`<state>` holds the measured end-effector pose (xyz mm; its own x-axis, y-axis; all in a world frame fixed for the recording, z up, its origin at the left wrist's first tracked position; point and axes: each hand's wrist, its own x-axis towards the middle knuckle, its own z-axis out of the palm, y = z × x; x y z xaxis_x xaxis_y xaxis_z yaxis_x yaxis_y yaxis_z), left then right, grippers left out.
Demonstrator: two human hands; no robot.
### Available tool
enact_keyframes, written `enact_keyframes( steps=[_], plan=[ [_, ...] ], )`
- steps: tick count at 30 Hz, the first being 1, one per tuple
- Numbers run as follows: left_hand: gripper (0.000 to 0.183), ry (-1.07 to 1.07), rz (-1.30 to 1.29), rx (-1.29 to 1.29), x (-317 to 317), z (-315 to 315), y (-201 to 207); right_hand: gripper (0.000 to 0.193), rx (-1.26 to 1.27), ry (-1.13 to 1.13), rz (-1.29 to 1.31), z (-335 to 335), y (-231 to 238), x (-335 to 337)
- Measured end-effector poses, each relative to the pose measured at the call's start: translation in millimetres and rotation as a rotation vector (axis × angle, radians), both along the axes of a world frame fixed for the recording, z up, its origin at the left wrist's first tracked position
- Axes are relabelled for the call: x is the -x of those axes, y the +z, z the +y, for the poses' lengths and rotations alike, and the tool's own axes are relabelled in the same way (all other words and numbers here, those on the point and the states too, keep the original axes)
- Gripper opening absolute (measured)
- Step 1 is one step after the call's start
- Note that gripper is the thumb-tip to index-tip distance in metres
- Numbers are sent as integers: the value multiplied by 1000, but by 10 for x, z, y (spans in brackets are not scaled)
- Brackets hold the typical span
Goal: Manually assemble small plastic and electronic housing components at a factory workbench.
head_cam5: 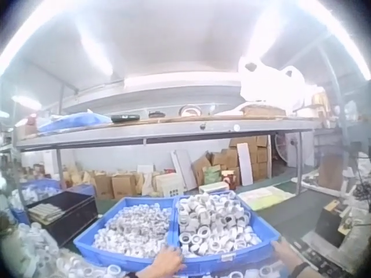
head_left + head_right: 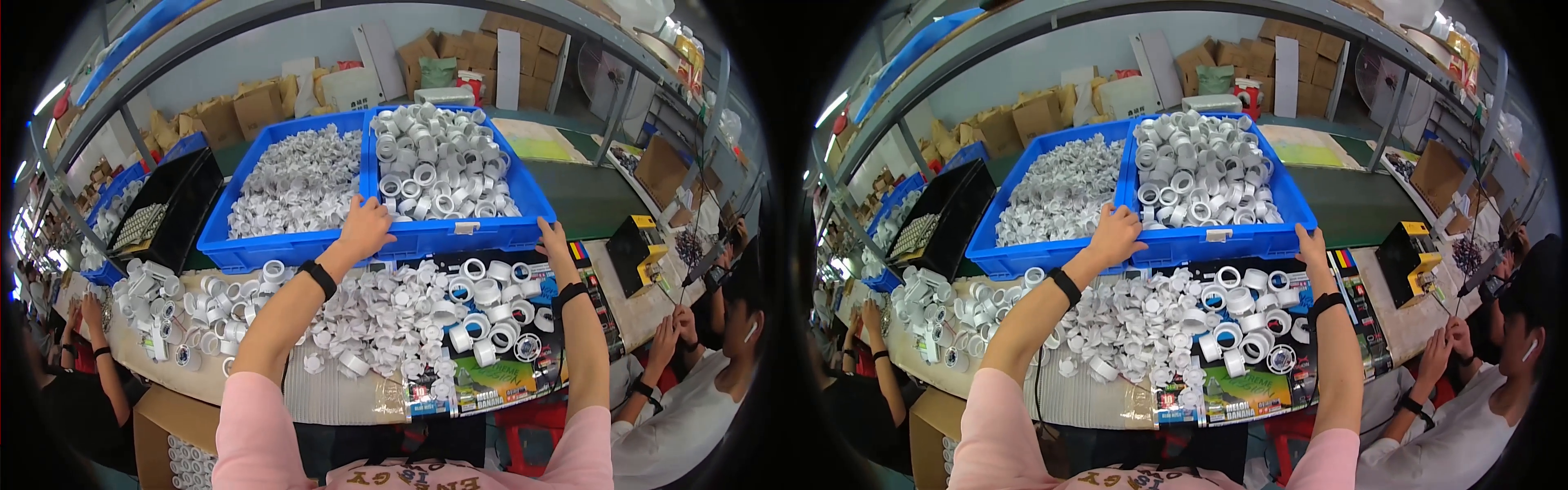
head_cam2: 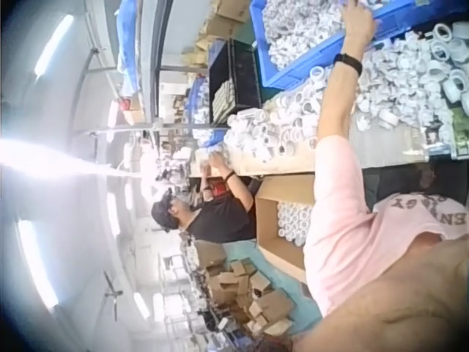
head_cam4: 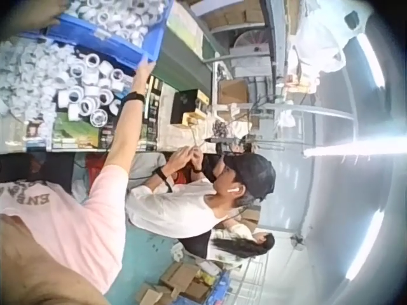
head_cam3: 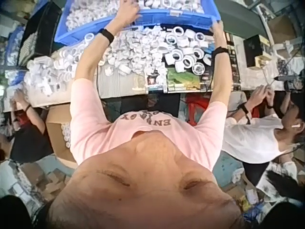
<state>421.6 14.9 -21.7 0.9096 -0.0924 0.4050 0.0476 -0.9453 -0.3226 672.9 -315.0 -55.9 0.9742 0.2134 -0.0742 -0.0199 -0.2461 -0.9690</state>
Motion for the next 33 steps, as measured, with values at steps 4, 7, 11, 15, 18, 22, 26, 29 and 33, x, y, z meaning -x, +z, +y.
enact_keyframes(
  steps=[4, 7, 11, 15, 18, 22, 26, 29, 33],
  plan=[
    [34, -6, -62, 12, -18, -28, -12, 60, -4, -4, -35, -46, -4, -156],
    [36, -28, -129, 7, -19, 11, -42, 47, -76, -68, -60, -6, 68, -124],
    [37, -53, -149, 59, -26, 50, -32, 42, -199, -26, -134, 1, 29, -318],
    [37, -58, -110, 91, 45, 59, -69, 33, -245, 15, -190, -38, -124, -267],
    [36, -88, -104, 92, 21, 103, -81, 31, -251, -57, -240, -15, -308, -209],
    [36, -107, -139, 112, 24, 95, -21, 29, -253, -36, -284, -42, -113, -288],
    [35, -93, -123, 134, 83, 66, -88, 32, -210, -33, -249, -36, -147, -222],
    [34, -89, -117, 134, 62, 113, -52, 31, -212, -67, -240, -1, -199, -199],
    [35, -111, -117, 189, 62, 112, 40, 31, -214, -20, -302, -58, -50, -363]
  ],
)
